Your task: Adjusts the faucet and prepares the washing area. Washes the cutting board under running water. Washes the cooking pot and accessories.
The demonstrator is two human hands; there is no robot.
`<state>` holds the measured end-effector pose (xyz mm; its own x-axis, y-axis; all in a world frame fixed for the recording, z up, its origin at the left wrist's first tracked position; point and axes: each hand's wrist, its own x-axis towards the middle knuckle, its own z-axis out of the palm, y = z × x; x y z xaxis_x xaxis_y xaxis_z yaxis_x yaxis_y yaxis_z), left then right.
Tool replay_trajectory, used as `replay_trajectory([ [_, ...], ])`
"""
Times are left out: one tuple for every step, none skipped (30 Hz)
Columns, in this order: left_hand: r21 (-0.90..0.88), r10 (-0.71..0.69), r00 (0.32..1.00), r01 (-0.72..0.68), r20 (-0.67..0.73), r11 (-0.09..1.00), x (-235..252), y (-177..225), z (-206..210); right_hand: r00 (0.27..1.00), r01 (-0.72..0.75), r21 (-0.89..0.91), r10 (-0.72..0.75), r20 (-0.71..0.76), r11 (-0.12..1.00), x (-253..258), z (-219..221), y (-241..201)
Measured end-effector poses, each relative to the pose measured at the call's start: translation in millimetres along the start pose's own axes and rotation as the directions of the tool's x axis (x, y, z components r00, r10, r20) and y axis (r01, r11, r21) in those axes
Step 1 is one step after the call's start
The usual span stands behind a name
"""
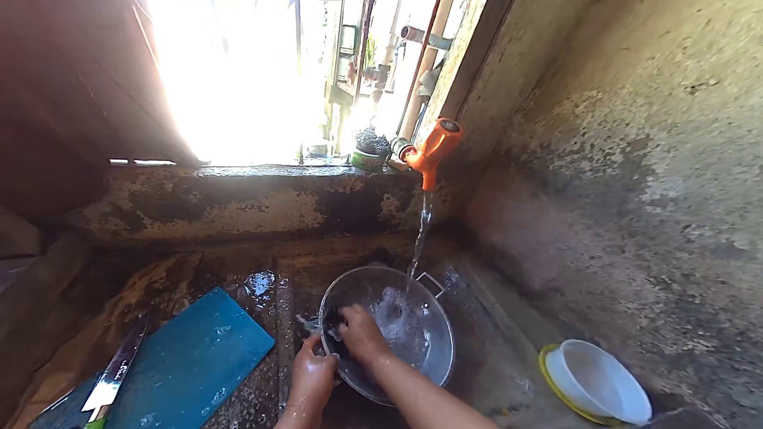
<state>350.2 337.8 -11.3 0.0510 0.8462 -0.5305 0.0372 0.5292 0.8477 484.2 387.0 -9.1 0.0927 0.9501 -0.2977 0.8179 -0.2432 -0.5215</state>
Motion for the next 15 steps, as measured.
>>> replay_trajectory([
  [-0.018,-0.007,1.0,0.007,-0.001,1.0,-2.0,1.9,0.6,0.997,-0.057,0.057,0.06,-0.048,0.997,14.5,-5.5,1.9],
  [-0.049,-0.019,1.0,0.019,-0.001,0.999,-3.0,3.0,1.5,0.985,-0.123,0.119,0.136,-0.11,0.985,31.0,-11.5,8.0],
  [-0.069,-0.034,0.999,0.035,0.009,0.997,-2.3,3.9,0.7,0.964,-0.175,0.181,0.206,-0.17,0.968,45.2,-16.3,13.8],
  [-0.082,-0.048,0.999,0.049,0.009,0.995,-0.3,4.7,-0.6,0.944,-0.208,0.226,0.256,-0.21,0.952,55.0,-17.9,16.3],
  [-0.09,-0.06,0.998,0.06,0.008,0.994,0.7,4.1,-1.2,0.936,-0.214,0.243,0.27,-0.226,0.946,57.9,-15.8,16.4],
  [-0.087,-0.067,0.998,0.067,0.003,0.994,0.7,2.8,-1.0,0.944,-0.202,0.237,0.254,-0.212,0.95,54.6,-11.3,15.2],
  [-0.073,-0.066,0.998,0.066,-0.002,0.995,1.0,2.7,-0.9,0.962,-0.174,0.223,0.214,-0.171,0.959,47.8,-6.1,12.2],
  [-0.052,-0.054,0.999,0.054,-0.006,0.997,1.8,2.8,-1.4,0.979,-0.13,0.209,0.158,-0.126,0.969,38.6,-0.9,7.4],
  [-0.03,-0.036,0.999,0.036,-0.007,0.999,2.9,2.8,-2.0,0.991,-0.084,0.201,0.103,-0.088,0.976,31.6,2.8,3.7],
  [-0.016,-0.019,1.0,0.019,-0.005,1.0,4.5,3.0,-2.3,0.995,-0.062,0.207,0.077,-0.063,0.976,32.1,3.0,2.1],
  [-0.013,-0.016,1.0,0.016,-0.003,1.0,5.2,2.7,-2.9,0.995,-0.074,0.214,0.085,-0.046,0.974,38.3,-0.1,1.8],
  [-0.02,-0.027,1.0,0.027,-0.008,0.999,4.3,1.5,-2.9,0.993,-0.084,0.211,0.099,-0.058,0.974,46.8,-4.8,4.0],
  [-0.036,-0.036,0.999,0.036,-0.011,0.999,3.1,2.2,-2.5,0.987,-0.099,0.218,0.124,-0.102,0.971,57.4,-12.5,7.0],
  [-0.058,-0.041,0.999,0.04,-0.012,0.998,2.8,4.9,-2.6,0.971,-0.113,0.238,0.158,-0.177,0.965,67.7,-21.3,11.1],
  [-0.083,-0.045,0.999,0.044,-0.006,0.996,2.6,6.9,-3.2,0.938,-0.128,0.27,0.205,-0.28,0.954,74.2,-28.6,16.0],
])
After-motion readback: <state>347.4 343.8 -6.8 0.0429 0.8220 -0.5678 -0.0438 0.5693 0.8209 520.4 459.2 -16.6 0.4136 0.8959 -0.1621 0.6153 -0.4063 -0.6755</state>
